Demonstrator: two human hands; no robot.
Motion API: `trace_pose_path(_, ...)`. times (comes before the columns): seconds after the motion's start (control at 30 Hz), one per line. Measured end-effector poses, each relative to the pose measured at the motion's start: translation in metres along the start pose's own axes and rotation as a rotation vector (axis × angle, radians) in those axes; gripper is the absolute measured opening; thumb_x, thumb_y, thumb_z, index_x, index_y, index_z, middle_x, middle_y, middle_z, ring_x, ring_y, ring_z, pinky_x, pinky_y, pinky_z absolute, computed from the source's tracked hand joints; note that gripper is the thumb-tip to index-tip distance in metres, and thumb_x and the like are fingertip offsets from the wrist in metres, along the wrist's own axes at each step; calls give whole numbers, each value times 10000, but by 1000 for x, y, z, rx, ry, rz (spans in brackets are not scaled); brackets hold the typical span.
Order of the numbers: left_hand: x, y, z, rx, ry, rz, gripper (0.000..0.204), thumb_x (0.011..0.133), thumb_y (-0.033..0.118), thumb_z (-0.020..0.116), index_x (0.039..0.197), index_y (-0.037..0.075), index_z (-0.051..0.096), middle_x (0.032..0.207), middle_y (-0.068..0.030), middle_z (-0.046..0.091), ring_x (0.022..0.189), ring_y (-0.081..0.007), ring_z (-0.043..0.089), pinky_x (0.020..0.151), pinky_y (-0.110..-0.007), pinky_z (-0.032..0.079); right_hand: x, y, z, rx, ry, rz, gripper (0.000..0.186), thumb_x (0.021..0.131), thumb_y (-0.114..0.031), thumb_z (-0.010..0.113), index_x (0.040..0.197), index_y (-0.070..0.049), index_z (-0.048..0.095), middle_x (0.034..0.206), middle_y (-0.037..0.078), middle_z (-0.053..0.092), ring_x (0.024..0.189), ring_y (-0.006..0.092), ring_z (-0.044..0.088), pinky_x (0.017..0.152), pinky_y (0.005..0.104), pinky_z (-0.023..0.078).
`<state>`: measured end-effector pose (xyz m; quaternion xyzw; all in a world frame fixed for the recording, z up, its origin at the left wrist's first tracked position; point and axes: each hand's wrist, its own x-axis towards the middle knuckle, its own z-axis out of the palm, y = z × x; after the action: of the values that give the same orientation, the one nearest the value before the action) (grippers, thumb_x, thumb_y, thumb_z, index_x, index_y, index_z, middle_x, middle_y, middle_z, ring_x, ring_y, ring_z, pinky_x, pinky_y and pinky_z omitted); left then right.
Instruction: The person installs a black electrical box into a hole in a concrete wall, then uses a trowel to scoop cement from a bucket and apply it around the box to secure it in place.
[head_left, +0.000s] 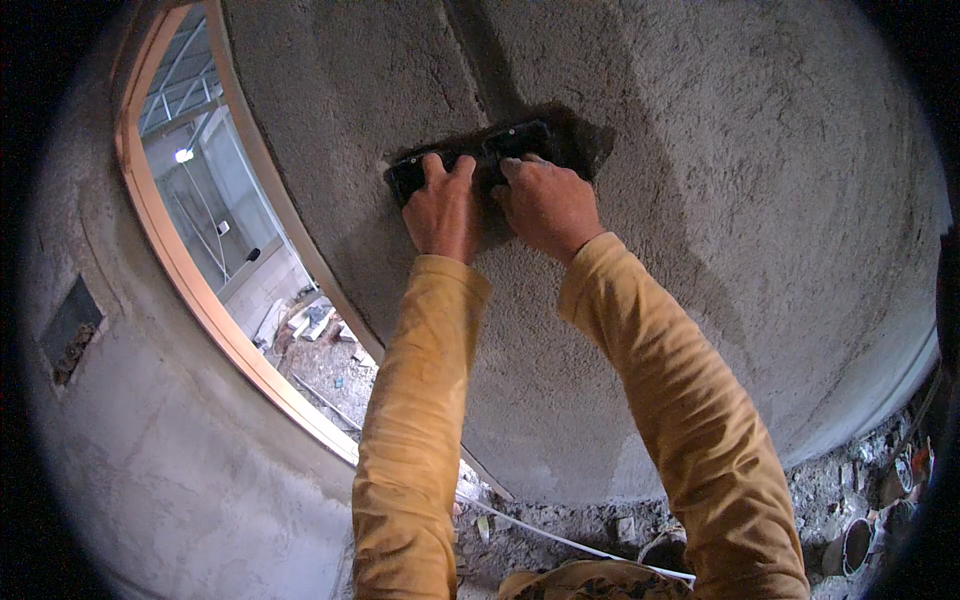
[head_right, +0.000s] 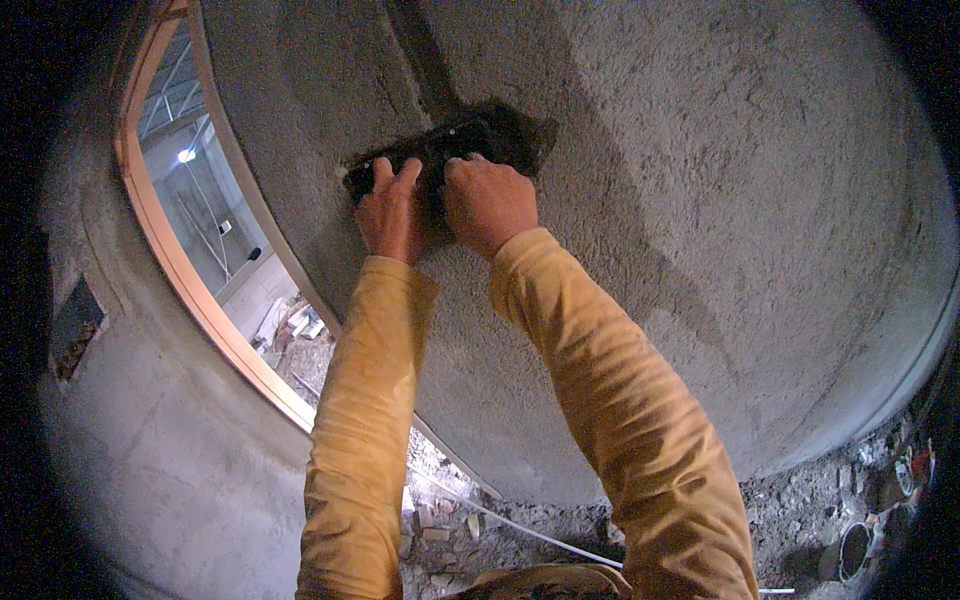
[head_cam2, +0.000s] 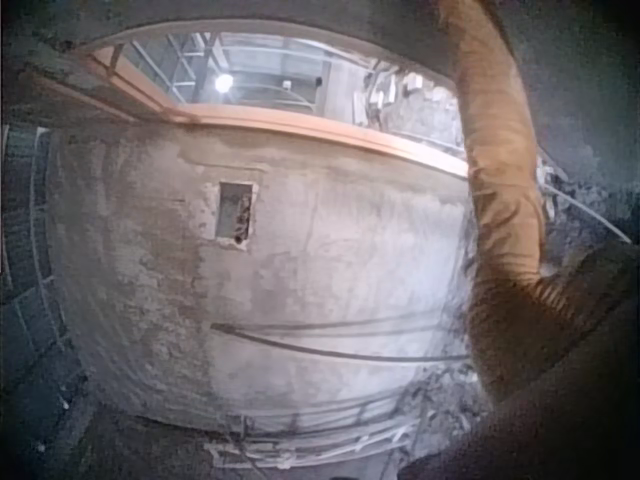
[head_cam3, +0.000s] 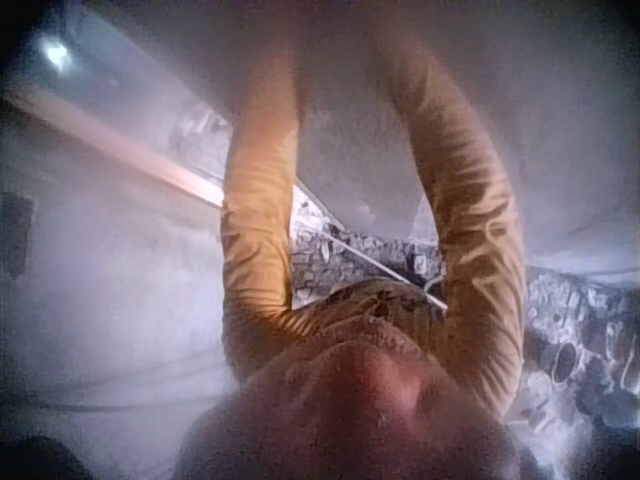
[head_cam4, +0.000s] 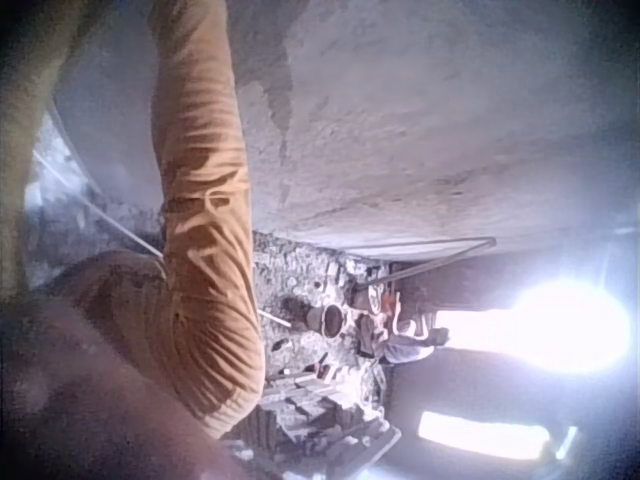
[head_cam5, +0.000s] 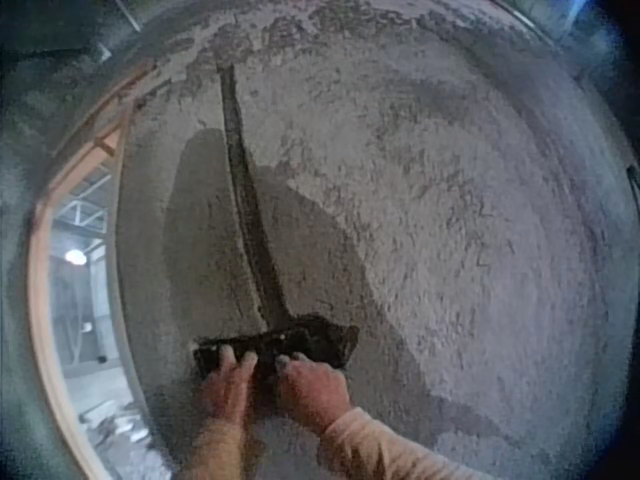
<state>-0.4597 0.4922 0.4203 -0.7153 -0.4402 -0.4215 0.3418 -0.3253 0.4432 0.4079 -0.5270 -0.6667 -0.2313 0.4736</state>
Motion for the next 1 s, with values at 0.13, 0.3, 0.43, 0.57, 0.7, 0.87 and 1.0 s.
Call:
trace_pose_path(0.13,-3,-15,2,-20,66,69,254,888,139,537,1140,170,531,1024,-147,512,804,-368,655,656,-475,537,1,1,0,-3,2,3,157,845,-198,551,850,-60,627,907,166,660,795,370,667,664,478,548)
trace_pose_path(0.3,-6,-17,-5,6,303,282,298,863,120,572,1160,142,547,998,-104,513,879,-299,609,726,-428,493,1,0,-1,-15,-7,21,157,853,-192,540,862,-61,626,903,164,663,794,362,671,664,471,550)
trace_pose_path(0.43,7,-25,-9,88,298,456,191,828,103,589,1019,99,577,912,-84,495,852,-250,581,712,-381,447,0,-2,1,-19,-7,21,157,861,-190,536,873,-62,626,911,165,663,790,360,671,667,463,549)
trace_pose_path(0.57,15,-25,-11,178,260,526,61,814,100,580,873,99,565,839,-63,466,793,-220,556,669,-360,418,-2,-3,1,-11,12,32,163,863,-205,544,863,-61,622,898,164,665,780,353,671,664,456,547)
trace_pose_path(0.7,18,-20,0,275,316,559,11,815,124,572,808,117,571,837,-49,470,766,-203,542,666,-344,401,-3,1,3,-24,43,2,164,862,-206,546,852,-60,618,892,160,662,772,345,671,654,451,548)
trace_pose_path(0.87,21,-17,4,281,270,524,37,798,140,580,764,126,585,836,-46,474,781,-200,539,682,-350,394,-3,2,2,-45,22,-21,149,854,-189,543,850,-61,621,891,157,660,768,337,673,640,439,553)
trace_pose_path(1.0,22,-17,1,219,285,545,30,789,143,588,762,130,585,852,-40,492,792,-200,528,682,-353,391,-3,0,2,-34,37,-14,146,849,-183,545,846,-63,628,876,152,661,762,334,673,633,435,554)
